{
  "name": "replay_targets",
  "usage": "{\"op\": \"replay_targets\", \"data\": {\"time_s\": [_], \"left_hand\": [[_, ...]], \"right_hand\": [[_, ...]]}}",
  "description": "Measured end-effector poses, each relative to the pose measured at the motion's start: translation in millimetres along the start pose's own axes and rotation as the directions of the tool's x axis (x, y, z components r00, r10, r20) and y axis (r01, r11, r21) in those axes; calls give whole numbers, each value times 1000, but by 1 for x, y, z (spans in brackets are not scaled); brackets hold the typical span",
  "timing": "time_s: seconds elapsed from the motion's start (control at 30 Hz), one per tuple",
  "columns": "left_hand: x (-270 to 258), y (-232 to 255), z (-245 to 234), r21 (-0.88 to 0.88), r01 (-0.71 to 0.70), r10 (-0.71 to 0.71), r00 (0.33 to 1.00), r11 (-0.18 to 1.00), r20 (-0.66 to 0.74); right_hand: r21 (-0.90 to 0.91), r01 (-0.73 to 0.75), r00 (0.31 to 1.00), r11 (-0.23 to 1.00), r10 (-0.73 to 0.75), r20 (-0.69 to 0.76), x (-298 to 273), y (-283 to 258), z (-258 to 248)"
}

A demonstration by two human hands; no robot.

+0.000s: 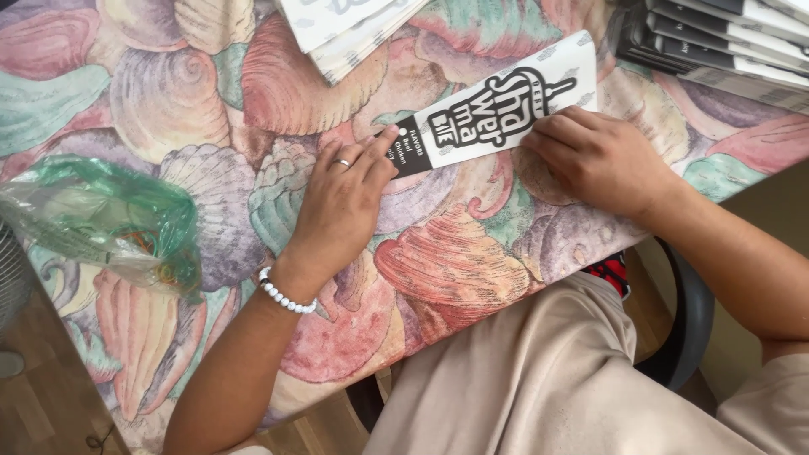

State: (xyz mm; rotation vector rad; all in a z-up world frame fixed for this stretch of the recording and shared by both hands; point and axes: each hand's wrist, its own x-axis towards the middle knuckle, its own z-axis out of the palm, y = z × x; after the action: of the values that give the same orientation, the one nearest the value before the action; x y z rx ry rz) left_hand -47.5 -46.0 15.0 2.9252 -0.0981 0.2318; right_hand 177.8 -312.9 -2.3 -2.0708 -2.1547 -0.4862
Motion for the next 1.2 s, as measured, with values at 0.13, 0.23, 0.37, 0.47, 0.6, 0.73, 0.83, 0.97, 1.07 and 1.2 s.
{"op": "replay_targets", "data": {"time_s": [0.13, 0.23, 0.37, 0.47, 0.6, 0.73, 0.83, 0.97, 1.07, 1.2], "left_hand": [[0, -5, 12, 112, -48, 57, 995, 993, -77], [3, -7, 13, 160, -62, 74, 995, 985, -68], [2, -4, 10, 122, -76, 79, 997, 990, -22], [1, -2, 5, 66, -53, 52, 999, 996, 11], [1, -6, 10, 78, -37, 38, 999, 996, -12], [1, -7, 15, 75, -32, 35, 998, 997, -45], [3, -2, 10, 82, -25, 29, 999, 996, -45], [5, 5, 6, 79, -26, 29, 999, 997, -26], [6, 8, 5, 12, -16, 16, 1000, 1000, -10], [5, 3, 11, -93, -22, 20, 1000, 995, -21]], "right_hand": [[64, -24, 991, 998, 32, -128, 1, 0, 8], [134, -55, 989, 990, 72, -127, 11, -2, 7], [208, -46, 996, 977, 60, -63, 41, -23, -3], [232, 21, 995, 972, 2, -98, 60, -36, 2], [162, 79, 987, 984, -55, -150, 76, -40, 9], [143, 71, 988, 987, -50, -148, 75, -40, 6], [105, 79, 985, 991, -61, -163, 68, -38, 8], [124, 41, 996, 991, -31, -78, 51, -30, 6], [106, 24, 998, 994, -18, -56, 38, -19, -1], [18, 4, 1000, 1000, -4, 16, 13, -7, -11]]}}
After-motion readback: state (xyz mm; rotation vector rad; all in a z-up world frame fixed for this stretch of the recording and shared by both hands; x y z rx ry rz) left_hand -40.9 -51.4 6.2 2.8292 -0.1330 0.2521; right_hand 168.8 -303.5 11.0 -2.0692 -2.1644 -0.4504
